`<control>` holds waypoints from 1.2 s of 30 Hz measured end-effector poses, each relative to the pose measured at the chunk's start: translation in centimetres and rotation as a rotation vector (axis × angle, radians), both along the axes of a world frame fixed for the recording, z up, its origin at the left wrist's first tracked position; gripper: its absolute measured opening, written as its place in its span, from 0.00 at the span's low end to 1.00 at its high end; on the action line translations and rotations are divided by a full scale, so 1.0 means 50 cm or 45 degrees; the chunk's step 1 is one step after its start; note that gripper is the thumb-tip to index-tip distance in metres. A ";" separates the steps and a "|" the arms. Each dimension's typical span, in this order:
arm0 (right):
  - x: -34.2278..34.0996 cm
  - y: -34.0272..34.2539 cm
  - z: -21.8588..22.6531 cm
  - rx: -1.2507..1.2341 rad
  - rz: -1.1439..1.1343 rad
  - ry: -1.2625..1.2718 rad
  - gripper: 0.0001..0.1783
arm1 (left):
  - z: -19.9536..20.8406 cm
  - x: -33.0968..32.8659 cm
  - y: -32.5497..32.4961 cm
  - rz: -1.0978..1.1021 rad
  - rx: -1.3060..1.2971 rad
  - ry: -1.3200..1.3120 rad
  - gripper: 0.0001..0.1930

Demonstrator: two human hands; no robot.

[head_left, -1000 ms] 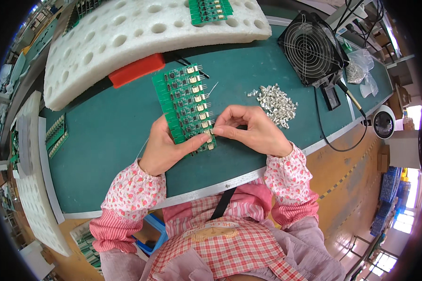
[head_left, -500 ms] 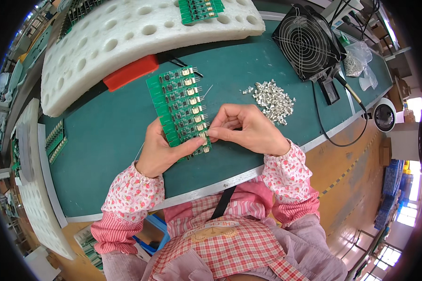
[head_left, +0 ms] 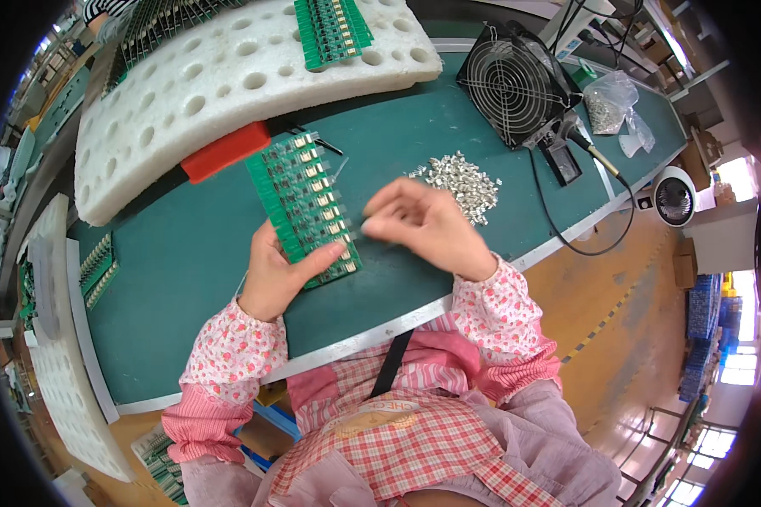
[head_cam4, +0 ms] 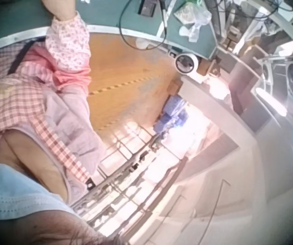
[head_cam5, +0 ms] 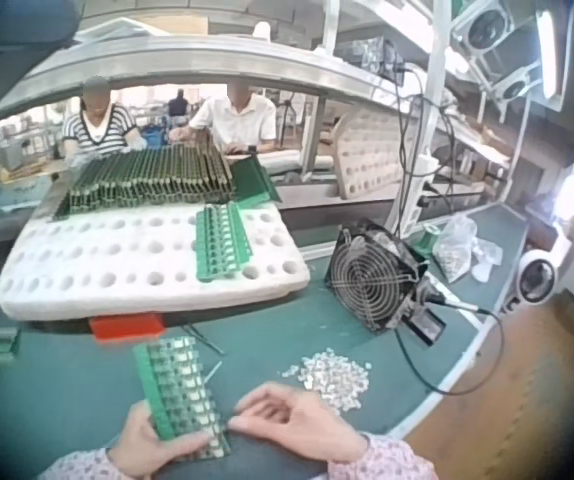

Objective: The person solders wires onto LED PCB strips using a soldering iron.

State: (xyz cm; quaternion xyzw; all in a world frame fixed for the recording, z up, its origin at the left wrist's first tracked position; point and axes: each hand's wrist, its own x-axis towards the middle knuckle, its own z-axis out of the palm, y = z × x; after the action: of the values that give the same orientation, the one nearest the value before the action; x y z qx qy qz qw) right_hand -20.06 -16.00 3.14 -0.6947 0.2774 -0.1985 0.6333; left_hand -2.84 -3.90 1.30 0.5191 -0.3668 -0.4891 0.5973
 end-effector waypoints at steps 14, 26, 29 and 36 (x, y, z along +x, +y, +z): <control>-0.032 -0.070 -0.027 -1.724 -0.338 0.413 0.08 | 0.005 0.014 -0.008 0.128 0.023 0.216 0.19; 0.022 0.015 -0.008 0.201 -0.097 -0.060 0.07 | -0.001 0.011 -0.001 0.189 -0.030 0.271 0.18; 0.033 0.022 -0.010 0.355 -0.026 -0.115 0.09 | -0.009 0.010 -0.005 0.216 -0.050 0.230 0.17; 0.039 0.019 -0.006 0.428 0.029 -0.003 0.09 | 0.001 0.005 -0.007 0.211 -0.063 0.142 0.17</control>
State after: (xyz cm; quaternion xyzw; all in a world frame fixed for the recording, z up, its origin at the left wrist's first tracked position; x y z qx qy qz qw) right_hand -18.09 -15.03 2.86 -0.5818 0.2982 -0.1428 0.7431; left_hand -2.58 -4.25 1.35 0.5049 -0.3008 -0.4568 0.6678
